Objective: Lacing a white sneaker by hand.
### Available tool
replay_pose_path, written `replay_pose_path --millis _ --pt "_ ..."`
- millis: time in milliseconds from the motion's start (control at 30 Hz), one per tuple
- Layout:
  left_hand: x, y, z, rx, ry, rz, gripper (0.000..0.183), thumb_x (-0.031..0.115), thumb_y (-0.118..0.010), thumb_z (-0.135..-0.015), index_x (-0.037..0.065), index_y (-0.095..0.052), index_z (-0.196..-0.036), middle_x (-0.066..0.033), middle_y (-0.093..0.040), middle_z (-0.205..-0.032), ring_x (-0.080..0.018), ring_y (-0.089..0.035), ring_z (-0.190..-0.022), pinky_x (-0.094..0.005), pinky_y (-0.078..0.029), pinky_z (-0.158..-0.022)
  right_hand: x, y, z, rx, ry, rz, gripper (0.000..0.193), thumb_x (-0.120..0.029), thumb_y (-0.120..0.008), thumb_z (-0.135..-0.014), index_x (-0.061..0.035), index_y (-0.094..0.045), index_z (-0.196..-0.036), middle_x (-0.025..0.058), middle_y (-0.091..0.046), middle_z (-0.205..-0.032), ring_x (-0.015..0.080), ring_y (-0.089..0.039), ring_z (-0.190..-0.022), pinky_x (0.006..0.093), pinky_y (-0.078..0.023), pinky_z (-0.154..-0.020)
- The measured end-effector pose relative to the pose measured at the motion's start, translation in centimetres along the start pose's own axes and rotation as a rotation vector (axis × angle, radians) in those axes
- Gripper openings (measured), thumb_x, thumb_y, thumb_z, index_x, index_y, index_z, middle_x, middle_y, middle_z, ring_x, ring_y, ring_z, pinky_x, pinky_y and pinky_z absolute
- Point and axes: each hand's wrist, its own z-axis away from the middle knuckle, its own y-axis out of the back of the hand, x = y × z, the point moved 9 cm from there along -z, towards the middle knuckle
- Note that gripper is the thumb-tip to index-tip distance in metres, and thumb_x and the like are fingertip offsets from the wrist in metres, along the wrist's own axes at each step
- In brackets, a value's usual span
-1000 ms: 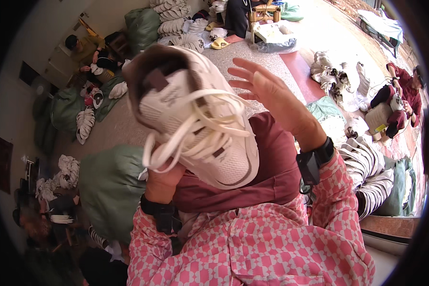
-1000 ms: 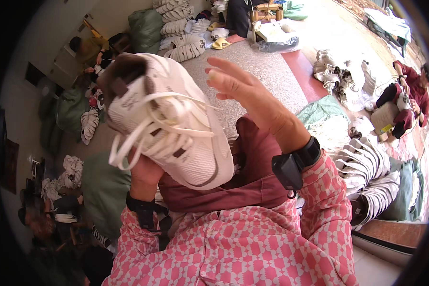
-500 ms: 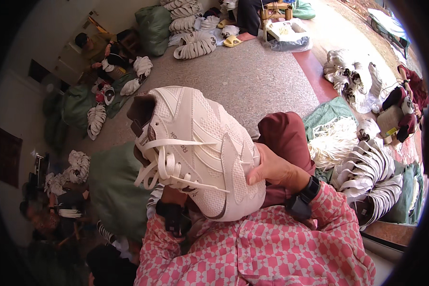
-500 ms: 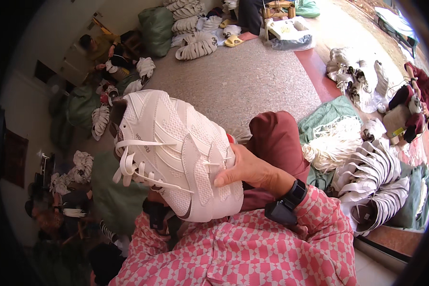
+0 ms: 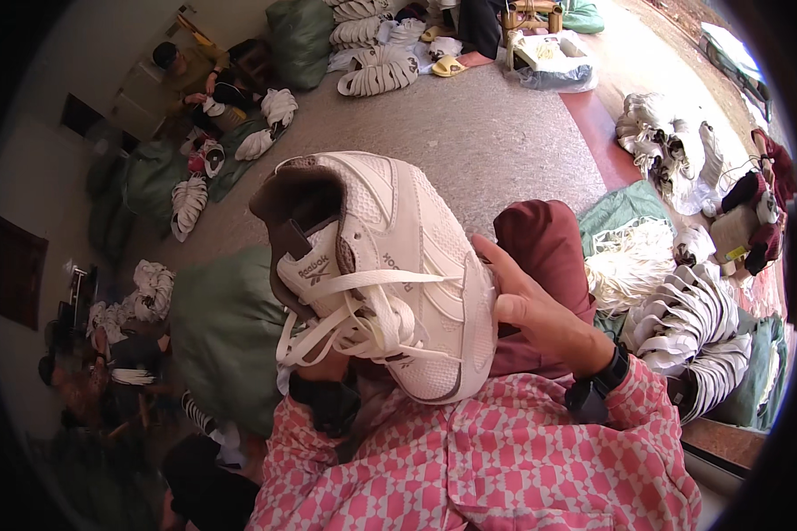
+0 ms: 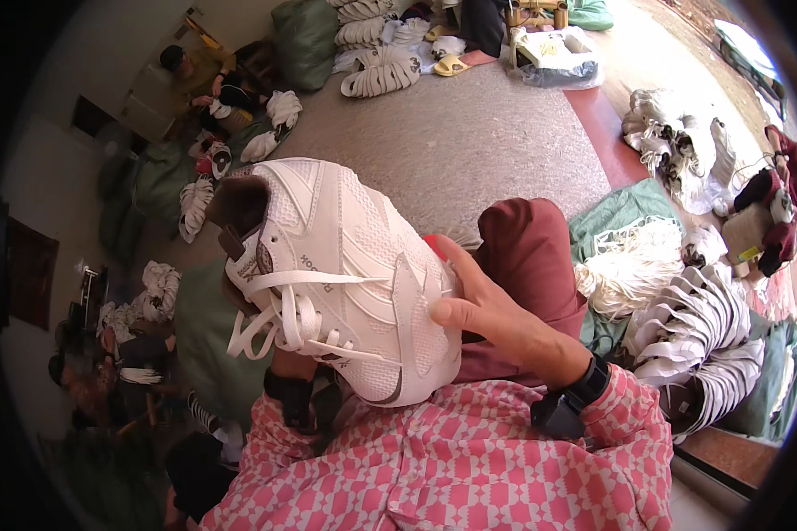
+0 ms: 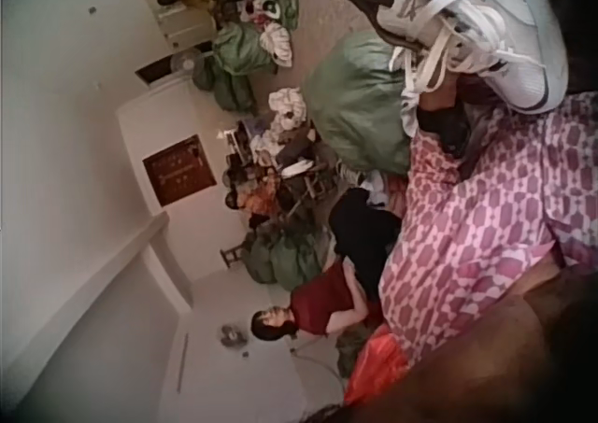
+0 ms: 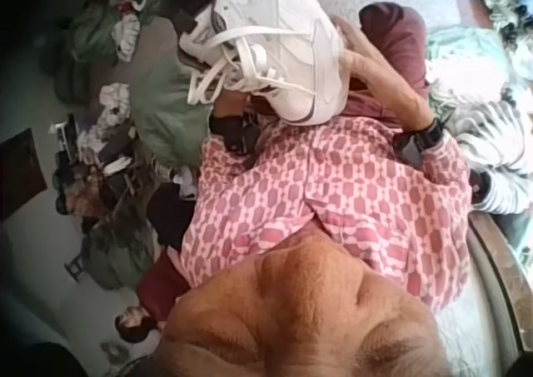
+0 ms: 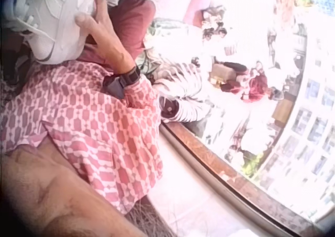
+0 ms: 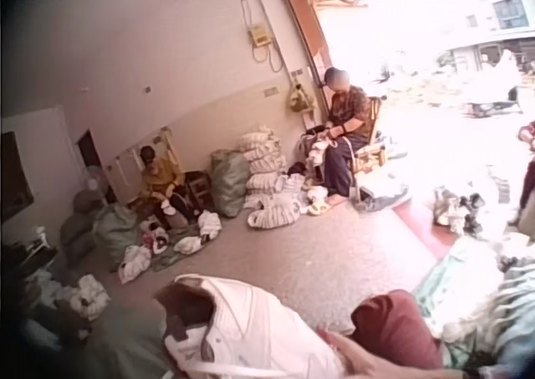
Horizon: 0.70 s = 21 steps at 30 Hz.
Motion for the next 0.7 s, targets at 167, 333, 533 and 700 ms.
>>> replay_pose_path --millis 167,333,533,700 --pt "-2.5 -0.2 -12.8 -0.178 -0.066 -0.414 0.065 0.058 -0.036 -0.096 0.019 -0.030 -0.148 -0.0062 -0.028 -0.152 -0.0279 -0.031 -0.137 -0.0515 -0.027 -0.113 0.8 -2.0 0.2 -0.081 0.141 0.543 0.109 -0.020 -0.087 -0.071 -0.0005 -0.015 -0.151 0.0134 -0.034 -0.149 0.0219 -0.037 -0.135 0.0355 -0.030 -0.111" --pt "-5.3 0.0 -5.4 -0.274 -0.041 -0.789 0.064 0.056 -0.035 -0.097 0.015 -0.033 -0.147 -0.0079 -0.034 -0.150 -0.0294 -0.036 -0.135 -0.0510 -0.030 -0.112 2.7 -0.5 1.2 0.047 -0.053 0.071 0.077 -0.001 -0.084 -0.068 0.0010 -0.046 -0.135 0.0089 -0.061 -0.124 0.0174 -0.058 -0.113 0.0333 -0.045 -0.101" --pt "-8.3 1.2 -5.6 -0.313 0.213 -1.120 0.063 0.054 -0.035 -0.099 0.011 -0.035 -0.145 -0.0099 -0.040 -0.147 -0.0311 -0.042 -0.132 -0.0504 -0.034 -0.111 3.8 -1.4 0.3 -0.002 -0.022 -0.092 0.069 0.003 -0.080 -0.070 0.0019 -0.049 -0.132 0.0107 -0.063 -0.122 0.0177 -0.061 -0.108 0.0332 -0.049 -0.096" --pt "-7.5 3.5 -8.9 0.088 0.052 -1.256 0.063 0.052 -0.040 -0.099 0.009 -0.035 -0.146 -0.0124 -0.044 -0.145 -0.0319 -0.044 -0.131 -0.0501 -0.034 -0.111 0.1 -0.9 0.2 0.021 0.062 -0.177 0.067 0.003 -0.077 -0.073 0.0006 -0.048 -0.133 0.0110 -0.062 -0.121 0.0181 -0.062 -0.106 0.0337 -0.051 -0.093"
